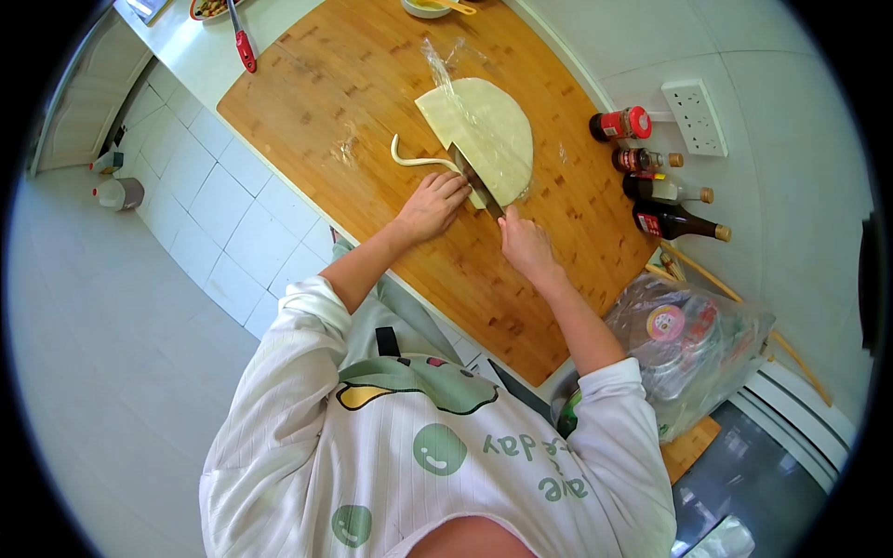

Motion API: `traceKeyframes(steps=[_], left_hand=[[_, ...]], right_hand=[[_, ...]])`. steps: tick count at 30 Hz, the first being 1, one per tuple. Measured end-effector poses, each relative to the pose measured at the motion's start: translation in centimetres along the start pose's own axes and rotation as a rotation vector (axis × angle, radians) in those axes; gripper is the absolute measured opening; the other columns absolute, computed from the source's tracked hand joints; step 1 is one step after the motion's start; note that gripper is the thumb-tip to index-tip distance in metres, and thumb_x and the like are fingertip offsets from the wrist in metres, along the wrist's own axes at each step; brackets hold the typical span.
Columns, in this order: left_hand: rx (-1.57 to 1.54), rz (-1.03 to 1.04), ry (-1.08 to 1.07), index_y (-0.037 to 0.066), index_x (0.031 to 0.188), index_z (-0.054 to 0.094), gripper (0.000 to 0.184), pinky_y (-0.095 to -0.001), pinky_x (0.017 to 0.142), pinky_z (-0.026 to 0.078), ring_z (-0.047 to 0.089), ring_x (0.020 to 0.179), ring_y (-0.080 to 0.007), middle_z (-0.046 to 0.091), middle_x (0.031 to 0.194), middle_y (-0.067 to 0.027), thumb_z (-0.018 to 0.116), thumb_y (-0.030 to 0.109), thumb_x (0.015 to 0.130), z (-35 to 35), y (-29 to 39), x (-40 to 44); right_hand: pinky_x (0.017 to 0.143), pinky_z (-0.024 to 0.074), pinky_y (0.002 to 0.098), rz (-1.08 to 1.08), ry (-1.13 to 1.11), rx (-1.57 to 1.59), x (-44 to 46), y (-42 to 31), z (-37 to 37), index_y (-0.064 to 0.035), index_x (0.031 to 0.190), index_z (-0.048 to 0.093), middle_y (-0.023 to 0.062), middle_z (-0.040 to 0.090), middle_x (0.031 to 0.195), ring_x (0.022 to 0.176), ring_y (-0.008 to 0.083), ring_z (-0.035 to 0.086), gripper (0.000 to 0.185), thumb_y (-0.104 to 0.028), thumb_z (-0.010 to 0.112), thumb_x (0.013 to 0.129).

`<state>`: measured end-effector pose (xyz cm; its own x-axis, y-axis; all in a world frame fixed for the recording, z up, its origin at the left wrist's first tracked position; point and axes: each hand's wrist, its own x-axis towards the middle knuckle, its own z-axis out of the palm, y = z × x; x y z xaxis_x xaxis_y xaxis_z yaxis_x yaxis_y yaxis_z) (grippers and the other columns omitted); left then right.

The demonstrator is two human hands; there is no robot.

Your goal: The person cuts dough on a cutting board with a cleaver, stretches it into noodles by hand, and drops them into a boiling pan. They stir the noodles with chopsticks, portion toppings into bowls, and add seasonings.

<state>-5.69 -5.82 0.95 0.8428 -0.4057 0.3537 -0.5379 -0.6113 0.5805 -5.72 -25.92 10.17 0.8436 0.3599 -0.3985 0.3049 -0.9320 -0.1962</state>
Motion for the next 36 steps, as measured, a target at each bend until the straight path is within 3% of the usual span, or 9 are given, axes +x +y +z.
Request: traceKeyframes(steps=[6,10,12,14,15,18,20,26,36], left_hand=[[0.002,0.005,-0.007,0.003,0.109,0.058,0.035,-0.0383,0.096,0.036,0.045,0.115,-0.0255,0.052,0.116,-0.0096,0.06,0.01,0.075,0.1,0.1,0.2],[-0.019,0.009,-0.009,0.004,0.107,0.059,0.033,-0.0385,0.096,0.036,0.046,0.113,-0.0249,0.053,0.114,-0.0093,0.061,0.01,0.075,-0.4,0.4,0.0],[0.034,-0.108,-0.339,0.003,0.106,0.059,0.033,-0.038,0.094,0.037,0.048,0.109,-0.0247,0.053,0.111,-0.0091,0.062,0.01,0.074,-2.0,0.6,-1.0],[-0.037,-0.038,-0.186,0.003,0.105,0.058,0.031,-0.0401,0.091,0.038,0.049,0.105,-0.0294,0.055,0.109,-0.0124,0.06,0.009,0.075,-1.8,0.2,-2.7],[-0.109,0.04,-0.037,0.003,0.104,0.058,0.029,-0.0422,0.088,0.04,0.05,0.101,-0.0342,0.056,0.107,-0.0158,0.058,0.009,0.075,-1.9,0.1,-3.0],[-0.091,0.025,0.028,0.002,0.103,0.058,0.029,-0.0432,0.087,0.041,0.051,0.101,-0.036,0.055,0.108,-0.0181,0.057,0.007,0.075,-1.9,-0.8,-2.5],[-0.024,-0.004,0.076,0.002,0.104,0.058,0.031,-0.0412,0.089,0.041,0.05,0.103,-0.033,0.054,0.107,-0.0149,0.06,0.007,0.073,-2.4,-1.5,-0.7],[0.132,-0.158,0.199,0.001,0.107,0.059,0.031,-0.0383,0.093,0.04,0.049,0.11,-0.0281,0.055,0.111,-0.0118,0.061,0.009,0.077,-3.1,-4.9,3.8],[0.147,-0.137,0.128,0.001,0.107,0.059,0.032,-0.0368,0.097,0.038,0.049,0.112,-0.0269,0.055,0.113,-0.011,0.062,0.011,0.077,-3.6,-7.2,3.9]], right_hand=[[0.056,0.0463,0.0503,0.049,0.045,0.045,0.6,0.9,3.8,0.0,0.089,0.044,0.0229,0.059,0.064,0.061,0.0423,0.059,0.021,-0.02,0.046,0.093],[0.053,0.0462,0.047,-0.124,0.249,0.019,-0.9,1.3,5.4,-0.0017,0.085,0.046,0.0198,0.056,0.059,0.056,0.039,0.057,0.02,-0.02,0.048,0.092],[0.052,0.0459,0.0462,-0.236,0.352,-0.02,-1.7,1.8,5.6,-0.0019,0.084,0.047,0.0187,0.055,0.058,0.054,0.0382,0.057,0.019,-0.02,0.049,0.092],[0.05,0.0445,0.0455,-0.274,0.461,0.041,-2.9,1.5,5.1,-0.0027,0.085,0.049,0.0174,0.055,0.058,0.055,0.0376,0.056,0.018,-0.019,0.048,0.092],[0.05,0.0445,0.0455,-0.276,0.458,0.042,-2.7,1.2,4.5,-0.0027,0.085,0.049,0.0174,0.055,0.058,0.055,0.0376,0.056,0.018,-0.019,0.048,0.092],[0.049,0.0435,0.0462,-0.111,0.239,-0.042,-0.7,0.1,1.8,-0.0023,0.088,0.05,0.019,0.057,0.063,0.059,0.0382,0.057,0.019,-0.02,0.046,0.094],[0.053,0.0434,0.0488,0.017,0.199,0.224,2.6,-1.6,-0.7,-0.0011,0.089,0.048,0.0222,0.058,0.067,0.064,0.0412,0.057,0.022,-0.022,0.043,0.095],[0.058,0.0452,0.0531,-0.024,0.156,0.106,8.8,-3.0,-1.2,-0.0022,0.089,0.048,0.0236,0.06,0.067,0.064,0.0438,0.059,0.024,-0.025,0.042,0.095],[0.059,0.0454,0.0537,-0.038,0.104,0.114,9.9,-4.2,-2.5,-0.0014,0.09,0.048,0.0239,0.06,0.067,0.064,0.0443,0.059,0.022,-0.022,0.042,0.094]])
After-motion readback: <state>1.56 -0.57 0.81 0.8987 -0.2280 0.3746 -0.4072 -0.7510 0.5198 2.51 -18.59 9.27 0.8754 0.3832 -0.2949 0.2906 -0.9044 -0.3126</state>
